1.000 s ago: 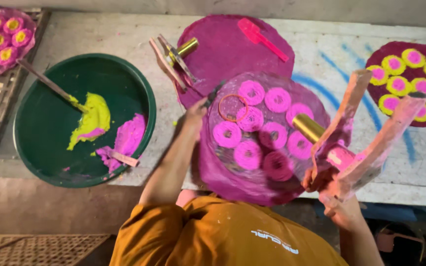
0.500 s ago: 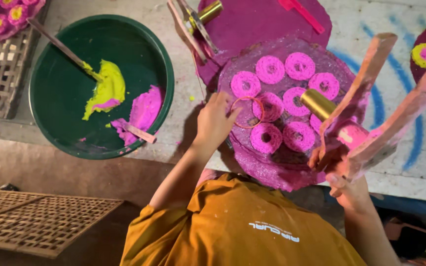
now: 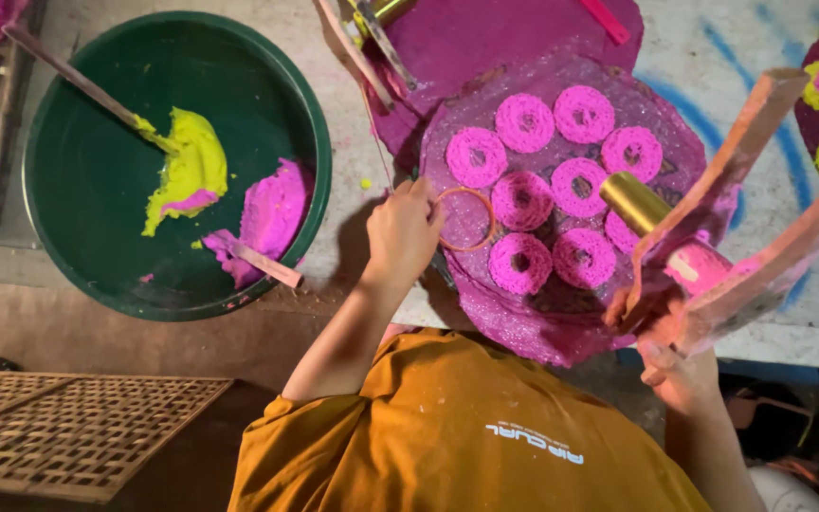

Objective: The person applies yellow and pink colored paste onto round purple mats by hand and with a stamping tool, pressing the patterns into place.

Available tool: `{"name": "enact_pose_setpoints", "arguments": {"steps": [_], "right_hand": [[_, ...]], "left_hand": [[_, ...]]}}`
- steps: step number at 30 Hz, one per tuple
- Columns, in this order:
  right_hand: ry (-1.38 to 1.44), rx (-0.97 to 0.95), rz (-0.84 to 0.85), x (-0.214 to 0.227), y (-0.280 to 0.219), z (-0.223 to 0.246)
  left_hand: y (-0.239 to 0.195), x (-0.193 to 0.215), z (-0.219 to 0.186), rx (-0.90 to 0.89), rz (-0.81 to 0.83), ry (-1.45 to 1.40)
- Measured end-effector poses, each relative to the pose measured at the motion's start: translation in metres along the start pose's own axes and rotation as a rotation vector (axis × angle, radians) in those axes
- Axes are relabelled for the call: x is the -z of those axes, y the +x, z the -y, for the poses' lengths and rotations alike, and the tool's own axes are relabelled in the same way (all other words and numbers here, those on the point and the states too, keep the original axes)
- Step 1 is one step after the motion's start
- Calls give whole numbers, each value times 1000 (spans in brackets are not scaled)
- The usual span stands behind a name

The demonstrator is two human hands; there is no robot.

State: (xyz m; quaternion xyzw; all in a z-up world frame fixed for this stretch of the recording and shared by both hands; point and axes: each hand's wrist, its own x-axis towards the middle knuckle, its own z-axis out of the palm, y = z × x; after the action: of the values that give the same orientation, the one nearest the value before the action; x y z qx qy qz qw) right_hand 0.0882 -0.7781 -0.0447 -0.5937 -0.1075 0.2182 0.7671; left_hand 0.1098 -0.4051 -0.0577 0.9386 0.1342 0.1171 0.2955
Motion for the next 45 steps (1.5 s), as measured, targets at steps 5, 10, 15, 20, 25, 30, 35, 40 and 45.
{"name": "enact_pose_setpoints", "arguments": {"steps": [5, 10, 15, 20, 25, 30, 35, 40, 45], "right_hand": [[-115, -76, 19, -5, 6, 6], [-174, -257, 266, -4, 31, 10], [33, -751, 545, -18, 81, 23], [-376, -835, 675, -23, 147, 81], [-823, -850, 579, -51, 180, 101], [-972, -793, 561, -82, 184, 95], [-896, -798, 584, -83, 181, 95], [-1047, -714, 410, -70, 179, 94], [-1076, -474, 377, -66, 177, 82]], "left_hand": [[1, 9, -3, -43, -21, -98], [26, 28, -9, -23, 36, -764], [55, 25, -25, -173, 699, -2163], [66, 13, -35, -261, 514, -2351], [84, 6, -24, -223, 311, -2532], [89, 7, 0, -285, 266, -2576], [82, -11, 1, -220, 237, -2618], [91, -37, -9, -202, 271, -2628], [115, -33, -8, -299, 308, -2542]]}}
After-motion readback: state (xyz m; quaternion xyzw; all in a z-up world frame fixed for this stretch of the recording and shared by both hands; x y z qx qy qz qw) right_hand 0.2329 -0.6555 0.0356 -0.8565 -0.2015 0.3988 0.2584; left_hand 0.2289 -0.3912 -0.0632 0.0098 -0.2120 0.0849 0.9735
